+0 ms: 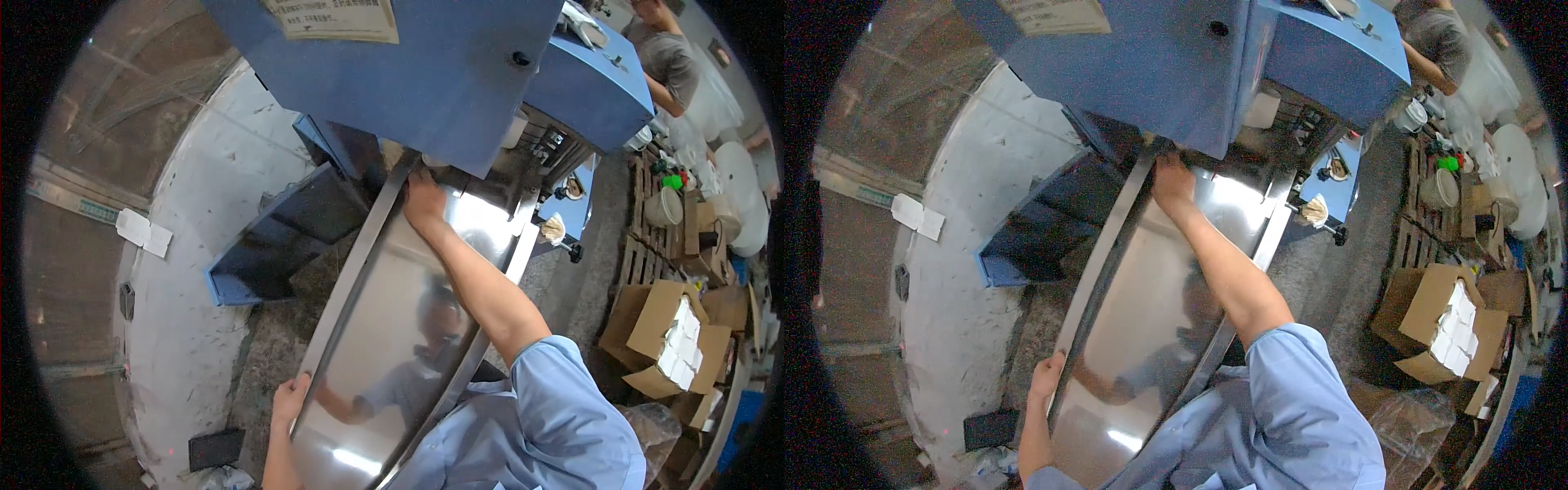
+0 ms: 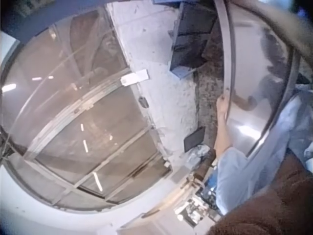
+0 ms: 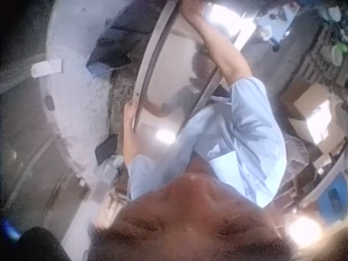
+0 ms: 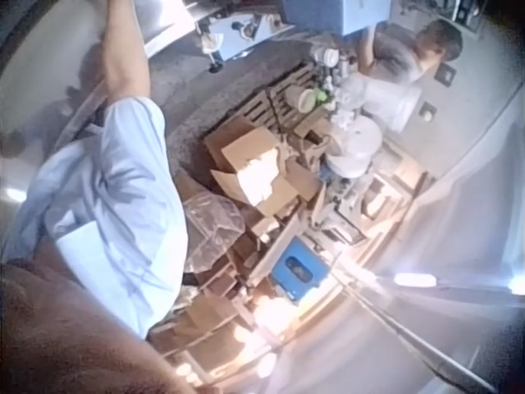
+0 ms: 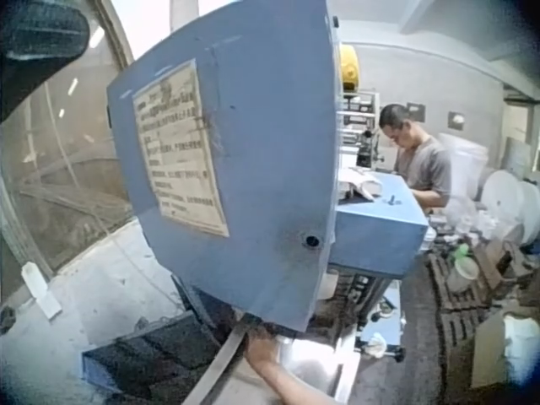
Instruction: Clean and inspect a stainless steel machine tray component in a maintenance area.
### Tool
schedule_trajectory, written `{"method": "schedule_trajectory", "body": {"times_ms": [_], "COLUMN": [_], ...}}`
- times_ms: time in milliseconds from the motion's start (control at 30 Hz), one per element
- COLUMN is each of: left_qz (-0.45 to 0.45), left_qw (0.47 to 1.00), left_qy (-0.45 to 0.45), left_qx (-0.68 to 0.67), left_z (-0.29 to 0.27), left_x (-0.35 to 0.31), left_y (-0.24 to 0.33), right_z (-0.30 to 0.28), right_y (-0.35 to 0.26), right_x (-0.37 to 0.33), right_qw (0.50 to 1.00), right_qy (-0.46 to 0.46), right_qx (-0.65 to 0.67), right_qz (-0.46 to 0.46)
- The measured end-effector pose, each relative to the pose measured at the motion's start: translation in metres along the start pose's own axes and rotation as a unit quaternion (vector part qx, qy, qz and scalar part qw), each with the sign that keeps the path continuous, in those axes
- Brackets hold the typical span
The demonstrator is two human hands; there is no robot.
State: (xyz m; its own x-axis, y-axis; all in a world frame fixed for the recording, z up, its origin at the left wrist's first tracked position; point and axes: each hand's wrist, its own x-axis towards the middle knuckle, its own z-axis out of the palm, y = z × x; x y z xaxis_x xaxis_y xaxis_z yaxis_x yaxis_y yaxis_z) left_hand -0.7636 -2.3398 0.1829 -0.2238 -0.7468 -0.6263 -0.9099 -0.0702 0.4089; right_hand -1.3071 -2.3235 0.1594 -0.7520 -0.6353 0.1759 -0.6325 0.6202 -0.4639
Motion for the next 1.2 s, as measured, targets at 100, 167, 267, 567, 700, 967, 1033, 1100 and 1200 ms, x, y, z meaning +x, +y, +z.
{"method": "schedule_trajectory", "body": {"times_ms": [100, 167, 267, 567, 700, 967, 1033, 1100, 1200], "left_qz": [0.000, -0.004, 0.002, -0.023, -0.001, -0.008, 0.012, 0.022, 0.023], "left_qw": [1.000, 1.000, 1.000, 0.999, 1.000, 1.000, 0.999, 0.998, 0.999], "left_qy": [-0.002, -0.011, -0.007, -0.026, -0.028, -0.025, -0.047, -0.040, -0.034], "left_qx": [-0.001, -0.004, -0.016, -0.007, -0.015, 0.006, -0.012, -0.031, -0.007], "left_z": [0.001, 0.001, 0.002, -0.004, -0.002, 0.001, 0.001, 0.004, 0.003], "left_x": [0.002, 0.002, -0.002, -0.021, -0.026, -0.033, -0.030, -0.034, -0.042], "left_y": [0.000, 0.001, 0.013, 0.040, 0.032, 0.011, 0.001, -0.016, 0.008], "right_z": [-0.002, -0.009, -0.022, -0.089, -0.094, -0.090, -0.088, -0.089, -0.084], "right_y": [0.002, 0.010, 0.017, 0.008, 0.004, 0.009, 0.008, 0.003, 0.004], "right_x": [-0.002, -0.010, -0.021, -0.138, -0.170, -0.192, -0.195, -0.197, -0.201], "right_qw": [0.999, 0.995, 0.986, 0.979, 0.963, 0.950, 0.946, 0.943, 0.936], "right_qy": [0.021, 0.086, 0.145, -0.021, -0.076, -0.082, -0.082, -0.086, -0.104], "right_qx": [0.021, 0.025, 0.075, 0.195, 0.256, 0.295, 0.309, 0.318, 0.334], "right_qz": [0.022, -0.033, -0.039, -0.052, -0.044, -0.051, -0.048, -0.049, -0.040]}}
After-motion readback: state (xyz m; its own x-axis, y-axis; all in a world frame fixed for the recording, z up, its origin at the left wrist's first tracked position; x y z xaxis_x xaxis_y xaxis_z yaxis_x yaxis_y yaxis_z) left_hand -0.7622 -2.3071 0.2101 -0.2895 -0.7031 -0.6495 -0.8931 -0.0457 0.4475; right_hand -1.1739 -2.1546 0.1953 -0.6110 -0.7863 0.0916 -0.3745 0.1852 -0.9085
